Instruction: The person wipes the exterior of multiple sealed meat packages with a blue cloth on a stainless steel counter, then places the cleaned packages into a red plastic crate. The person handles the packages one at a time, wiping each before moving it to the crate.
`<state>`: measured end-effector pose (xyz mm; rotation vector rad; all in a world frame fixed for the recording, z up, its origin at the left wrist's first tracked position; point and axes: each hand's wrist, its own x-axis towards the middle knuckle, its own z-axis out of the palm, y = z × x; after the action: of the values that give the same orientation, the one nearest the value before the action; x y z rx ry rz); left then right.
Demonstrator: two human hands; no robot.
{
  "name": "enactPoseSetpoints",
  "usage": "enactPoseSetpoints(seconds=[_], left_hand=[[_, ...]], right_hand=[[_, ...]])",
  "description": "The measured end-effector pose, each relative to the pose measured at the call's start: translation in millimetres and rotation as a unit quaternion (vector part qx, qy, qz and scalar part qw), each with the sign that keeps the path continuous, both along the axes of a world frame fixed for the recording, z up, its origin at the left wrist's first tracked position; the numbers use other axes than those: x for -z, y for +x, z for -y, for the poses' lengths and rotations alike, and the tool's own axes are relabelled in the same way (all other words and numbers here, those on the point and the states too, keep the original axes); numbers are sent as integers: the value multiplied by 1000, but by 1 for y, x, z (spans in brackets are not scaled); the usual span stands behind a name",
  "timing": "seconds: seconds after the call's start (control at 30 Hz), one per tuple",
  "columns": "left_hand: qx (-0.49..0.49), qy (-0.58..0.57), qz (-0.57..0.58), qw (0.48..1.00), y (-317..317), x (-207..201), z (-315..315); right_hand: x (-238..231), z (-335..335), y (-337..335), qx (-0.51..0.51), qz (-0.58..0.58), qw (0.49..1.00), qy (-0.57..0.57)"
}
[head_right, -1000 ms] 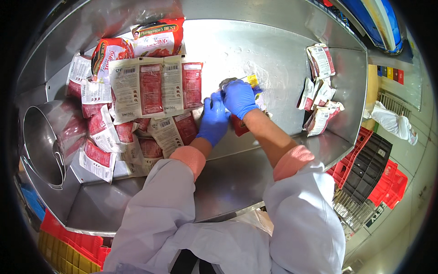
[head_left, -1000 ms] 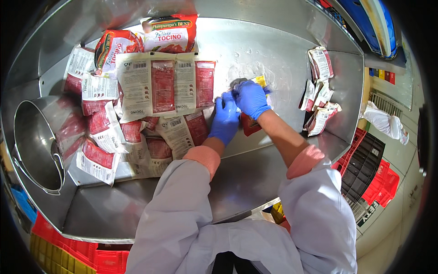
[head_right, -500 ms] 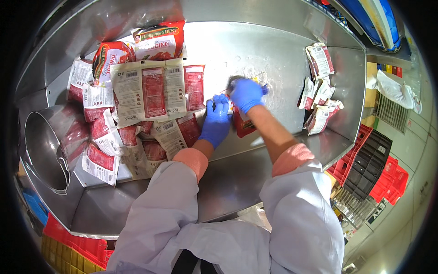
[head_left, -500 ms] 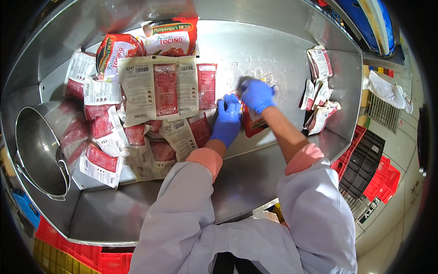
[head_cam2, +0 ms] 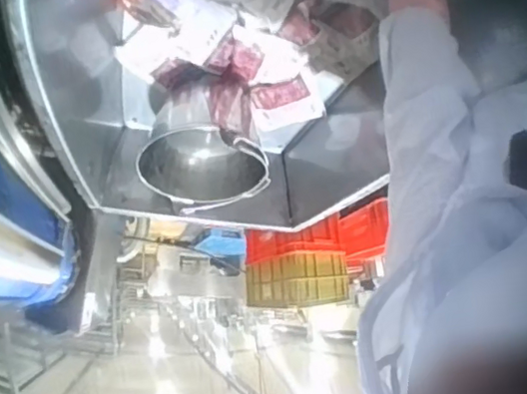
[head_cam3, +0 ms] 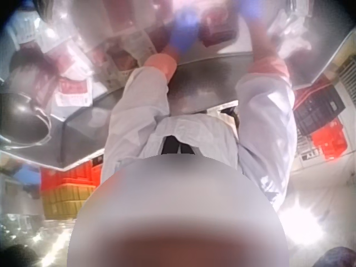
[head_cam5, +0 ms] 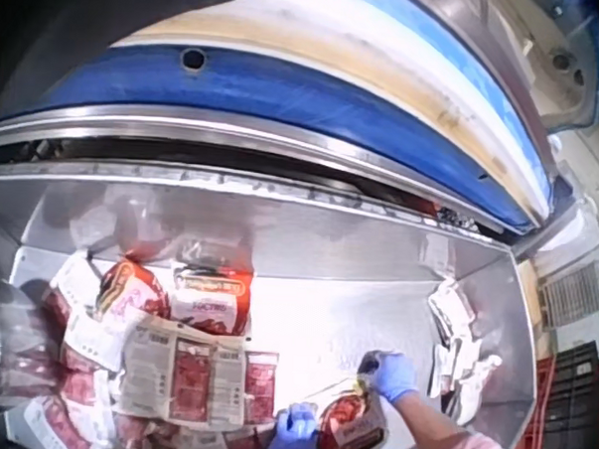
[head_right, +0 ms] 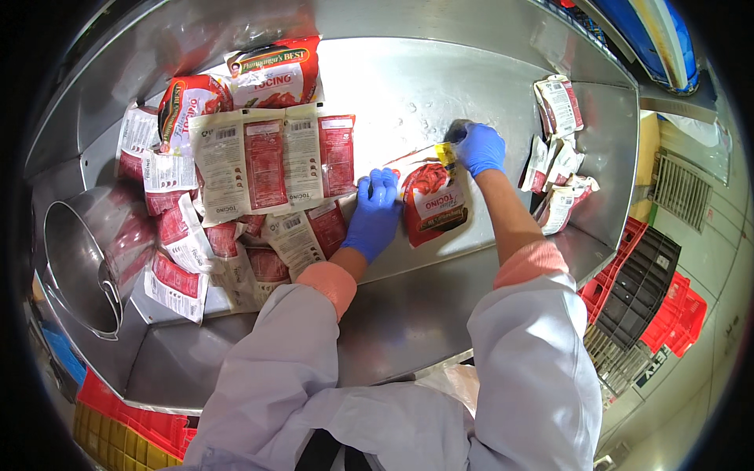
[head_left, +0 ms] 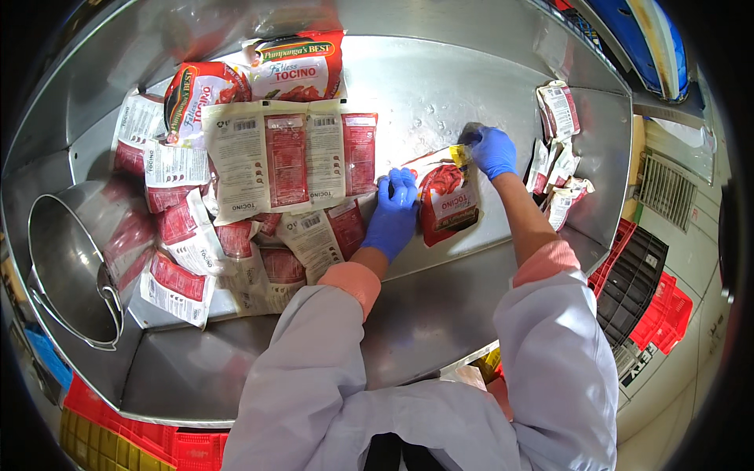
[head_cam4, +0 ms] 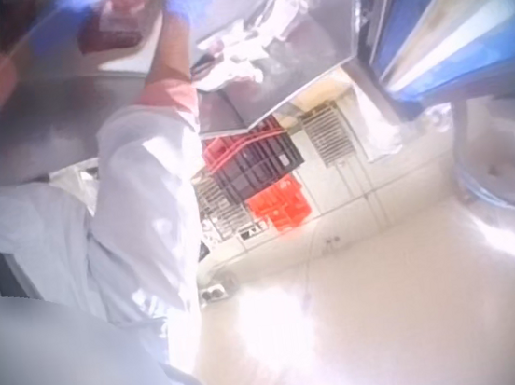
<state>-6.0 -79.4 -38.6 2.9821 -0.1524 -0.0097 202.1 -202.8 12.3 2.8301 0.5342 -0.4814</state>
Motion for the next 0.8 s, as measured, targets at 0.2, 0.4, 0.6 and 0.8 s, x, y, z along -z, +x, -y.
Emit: enactPoseSetpoints(seconds=[0.2,0.4,0.6,0.8], left_hand=[[-12,-17,-18,1000,2,8,5],[11,9,-19,1000,5,-1,4],[28,20,-33,999,4,-3,1],[20,-34,-12,999,-4,7,4]], right_hand=[[-12,-66,-100,-181,-26,981,62],[-3,-36,-45,-111,12,994,-2],[-2,-45,-48,-59,-3,996,62],[19,-37,-77,-150,-16,979,141]])
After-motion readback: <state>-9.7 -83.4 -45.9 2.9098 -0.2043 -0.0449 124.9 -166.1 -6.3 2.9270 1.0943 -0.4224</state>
